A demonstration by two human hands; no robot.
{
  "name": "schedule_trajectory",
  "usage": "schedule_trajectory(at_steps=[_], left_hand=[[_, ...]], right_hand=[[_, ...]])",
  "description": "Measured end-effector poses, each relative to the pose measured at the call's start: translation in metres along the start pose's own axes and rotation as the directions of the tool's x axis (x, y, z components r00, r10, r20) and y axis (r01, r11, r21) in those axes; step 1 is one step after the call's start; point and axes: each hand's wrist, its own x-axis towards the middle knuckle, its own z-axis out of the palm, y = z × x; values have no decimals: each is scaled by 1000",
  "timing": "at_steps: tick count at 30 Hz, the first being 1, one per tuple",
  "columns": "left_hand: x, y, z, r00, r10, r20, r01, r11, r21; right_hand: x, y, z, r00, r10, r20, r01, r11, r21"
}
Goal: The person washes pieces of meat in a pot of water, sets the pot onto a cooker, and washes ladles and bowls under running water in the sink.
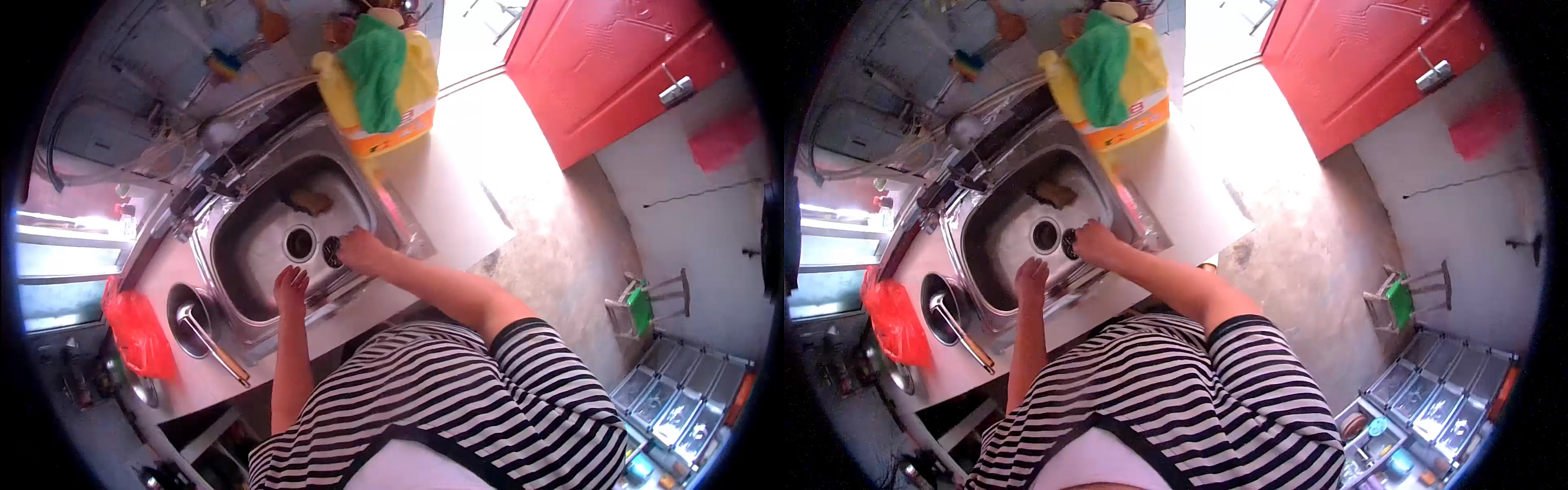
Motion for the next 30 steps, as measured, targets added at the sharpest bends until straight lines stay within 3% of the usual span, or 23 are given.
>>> schedule_trajectory(at_steps=[1, 3, 6, 8, 10, 15, 17, 19, 20, 21, 22, 23, 25, 26, 28, 30], left_hand=[[-7, -5, 7, 1000, 5, -20, -5, 1000, 12], [-18, -8, 22, 966, -138, -217, 80, 963, -256], [-34, -12, 46, 916, -205, -344, 95, 946, -311], [-46, -11, 57, 905, -201, -375, 86, 949, -303], [-52, -1, 70, 864, -141, -484, -1, 960, -281], [-66, 18, 94, 823, -67, -564, -84, 968, -238], [-63, 18, 104, 817, -53, -575, -102, 967, -234], [-53, 18, 116, 887, 20, -461, -118, 975, -186], [-50, 18, 129, 886, 19, -463, -119, 975, -188], [-46, 16, 150, 910, 56, -412, -93, 993, -71], [-39, 10, 170, 931, 84, -356, -72, 996, 47], [-31, 1, 185, 929, 78, -362, -68, 997, 41], [-12, -17, 216, 960, 149, -239, -70, 947, 313], [-8, -22, 237, 959, 144, -246, -62, 948, 312], [0, -23, 275, 936, 306, -174, -157, 806, 571], [12, -41, 278, 928, 340, -152, -174, 756, 631]], right_hand=[[-2, 4, 6, 1000, -12, -8, 12, 1000, 19], [-1, 14, 11, 992, -51, -114, 54, 998, 24], [-6, 27, 10, 980, -183, -76, 193, 970, 147], [-7, 29, 7, 988, -153, -1, 152, 981, 123], [-4, 36, 6, 967, -207, -149, 226, 966, 127], [-11, 54, -11, 980, -171, -97, 185, 969, 161], [-15, 73, -37, 923, -139, -358, 228, 948, 221], [-38, 108, -87, 955, -130, -266, 209, 932, 295], [-53, 127, -101, 912, -91, -400, 226, 924, 307], [-70, 146, -113, 851, -47, -522, 245, 916, 317], [-88, 165, -130, 885, -23, -464, 169, 946, 275], [-105, 185, -144, 915, 5, -404, 95, 969, 228], [-131, 229, -156, 896, 61, -441, -2, 991, 134], [-142, 251, -159, 916, 77, -393, -54, 996, 68], [-155, 294, -152, 914, 153, -375, -158, 987, 18], [-160, 334, -131, 911, 226, -347, -244, 970, -9]])
